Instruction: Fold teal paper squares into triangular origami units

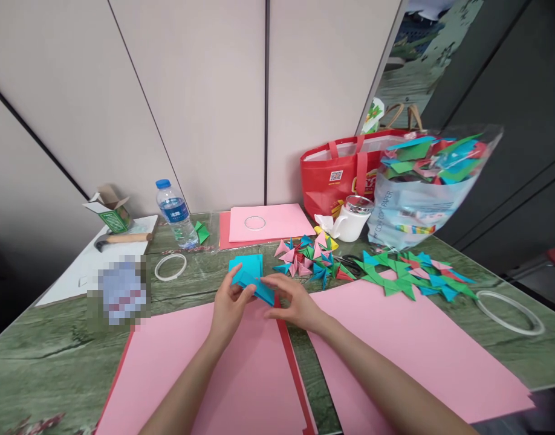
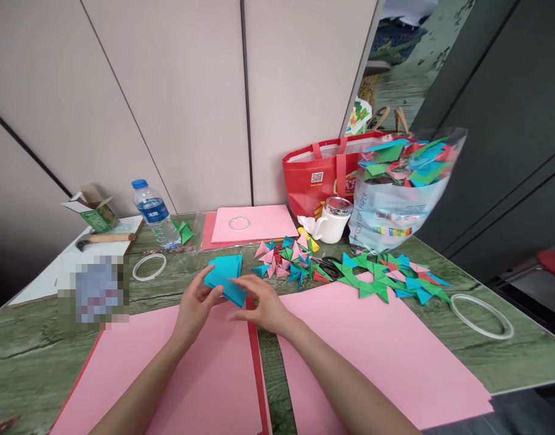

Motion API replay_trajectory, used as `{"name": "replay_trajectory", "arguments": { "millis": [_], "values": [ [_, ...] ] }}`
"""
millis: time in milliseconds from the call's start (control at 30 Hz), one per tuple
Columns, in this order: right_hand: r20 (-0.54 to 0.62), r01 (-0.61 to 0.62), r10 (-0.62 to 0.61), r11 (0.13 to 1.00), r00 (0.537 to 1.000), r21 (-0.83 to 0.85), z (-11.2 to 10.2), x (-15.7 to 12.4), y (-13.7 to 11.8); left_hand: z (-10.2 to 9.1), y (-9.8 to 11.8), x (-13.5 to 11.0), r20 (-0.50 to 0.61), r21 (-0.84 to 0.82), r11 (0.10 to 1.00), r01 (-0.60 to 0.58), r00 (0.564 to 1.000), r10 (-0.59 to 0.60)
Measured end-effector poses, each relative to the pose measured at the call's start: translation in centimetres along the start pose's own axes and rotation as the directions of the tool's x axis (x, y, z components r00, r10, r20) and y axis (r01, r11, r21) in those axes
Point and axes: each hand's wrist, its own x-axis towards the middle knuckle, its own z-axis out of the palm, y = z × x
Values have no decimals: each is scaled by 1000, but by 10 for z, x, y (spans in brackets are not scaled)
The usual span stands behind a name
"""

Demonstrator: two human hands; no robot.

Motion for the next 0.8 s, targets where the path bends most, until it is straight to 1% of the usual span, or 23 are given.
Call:
{"name": "replay_trajectory", "arguments": {
  "millis": [100, 167, 233, 333, 400, 467, 533, 600, 667, 700, 800],
  "values": [
    [9, -90, 90, 988, 996, 122, 4, -1, 2, -1, -1, -1, -2, 92, 994, -51, 999, 52],
    [-3, -129, 132, 973, 991, 194, 7, -1, 5, -1, -2, -2, -14, 191, 978, -86, 996, 90],
    [-17, -159, 169, 953, 985, 258, 8, 0, 8, -1, -2, -3, -11, 245, 963, -114, 993, 120],
    [-71, -205, 240, 923, 968, 325, 7, 2, 13, -1, -4, -3, 11, 250, 957, -145, 989, 147],
    [-122, -253, 315, 897, 941, 363, 5, 4, 15, -2, -6, -3, 31, 269, 950, -160, 987, 158],
    [-141, -293, 381, 858, 914, 422, 4, 5, 16, -3, -8, -2, 58, 276, 947, -163, 987, 153],
    [-147, -294, 411, 819, 900, 494, 3, 6, 16, -4, -10, -1, 73, 258, 954, -152, 988, 138],
    [-163, -259, 407, 792, 899, 553, 3, 6, 15, -4, -9, 0, 83, 245, 959, -140, 989, 123],
    [-179, -231, 392, 790, 902, 569, 2, 6, 14, -5, -6, 1, 127, 236, 961, -142, 985, 114],
    [-179, -227, 385, 796, 905, 561, 1, 6, 14, -5, -4, 0, 171, 227, 962, -149, 979, 111],
    [-178, -243, 379, 823, 908, 513, -1, 5, 17, -6, 2, -1, 323, 229, 952, -205, 938, 125]
  ]
}}
